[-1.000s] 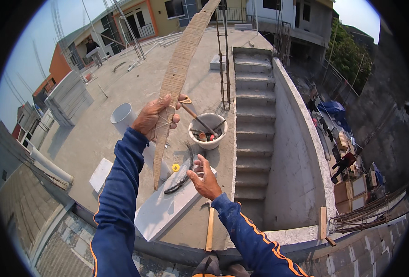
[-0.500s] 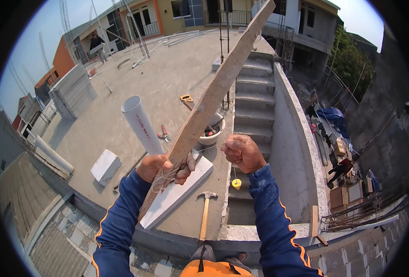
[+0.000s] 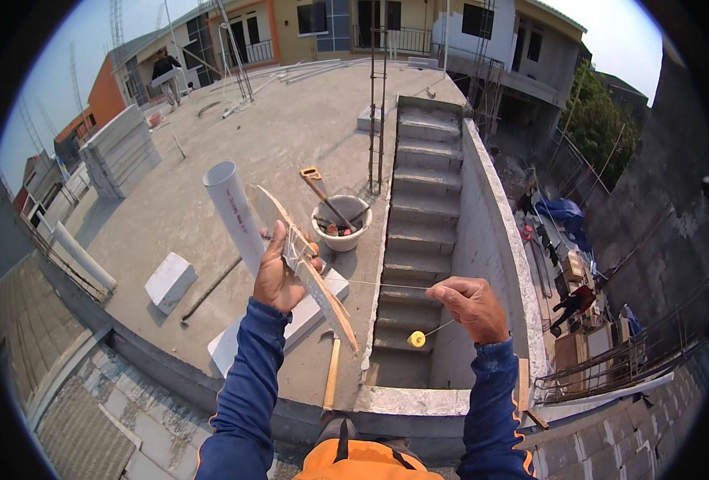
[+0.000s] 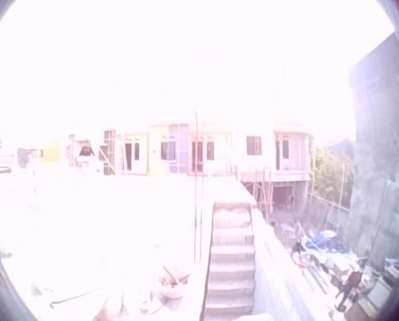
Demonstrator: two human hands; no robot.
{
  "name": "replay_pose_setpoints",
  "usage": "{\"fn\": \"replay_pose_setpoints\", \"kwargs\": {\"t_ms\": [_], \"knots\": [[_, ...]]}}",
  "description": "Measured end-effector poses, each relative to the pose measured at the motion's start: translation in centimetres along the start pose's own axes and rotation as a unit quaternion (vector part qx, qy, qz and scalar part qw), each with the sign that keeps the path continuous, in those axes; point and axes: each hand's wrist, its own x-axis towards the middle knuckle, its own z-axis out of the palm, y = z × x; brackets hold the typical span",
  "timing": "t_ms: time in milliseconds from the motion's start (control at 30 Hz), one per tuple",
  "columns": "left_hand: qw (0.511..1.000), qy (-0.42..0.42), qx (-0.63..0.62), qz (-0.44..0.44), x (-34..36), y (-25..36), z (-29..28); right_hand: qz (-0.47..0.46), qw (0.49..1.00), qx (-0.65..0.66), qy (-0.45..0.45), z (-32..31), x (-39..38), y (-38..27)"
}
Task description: The person uses a hammer to tap a wooden block against a concrete wall, then measures the wall with a tape measure and marks it with a pen. The person repeats the measuring and marking process multiple times.
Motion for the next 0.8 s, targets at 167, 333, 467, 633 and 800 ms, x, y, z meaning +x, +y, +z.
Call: {"fn": "replay_pose_setpoints", "kwargs": {"t_ms": [167, 333, 467, 633, 800], "knots": [[0.997, -0.039, 0.065, 0.015, 4.5, -1.7, 3.5, -0.056, 0.981, 0.020, -0.184, -1.7, -5.8, 1.1], [0.974, 0.070, 0.215, 0.019, 7.5, -5.5, 4.7, -0.175, 0.959, 0.222, 0.031, -4.7, -11.2, 0.6], [0.990, -0.051, 0.132, -0.014, 8.2, -5.1, 4.7, -0.014, 0.958, 0.095, 0.269, -7.2, -12.9, 0.8], [0.997, -0.051, -0.022, -0.050, 12.4, -5.4, 8.0, 0.005, 0.994, -0.077, 0.079, -7.8, -16.2, 0.8], [0.994, 0.109, 0.002, 0.032, 15.0, -11.4, 10.0, -0.076, 0.996, 0.006, 0.037, -9.2, -19.2, 0.5]]}}
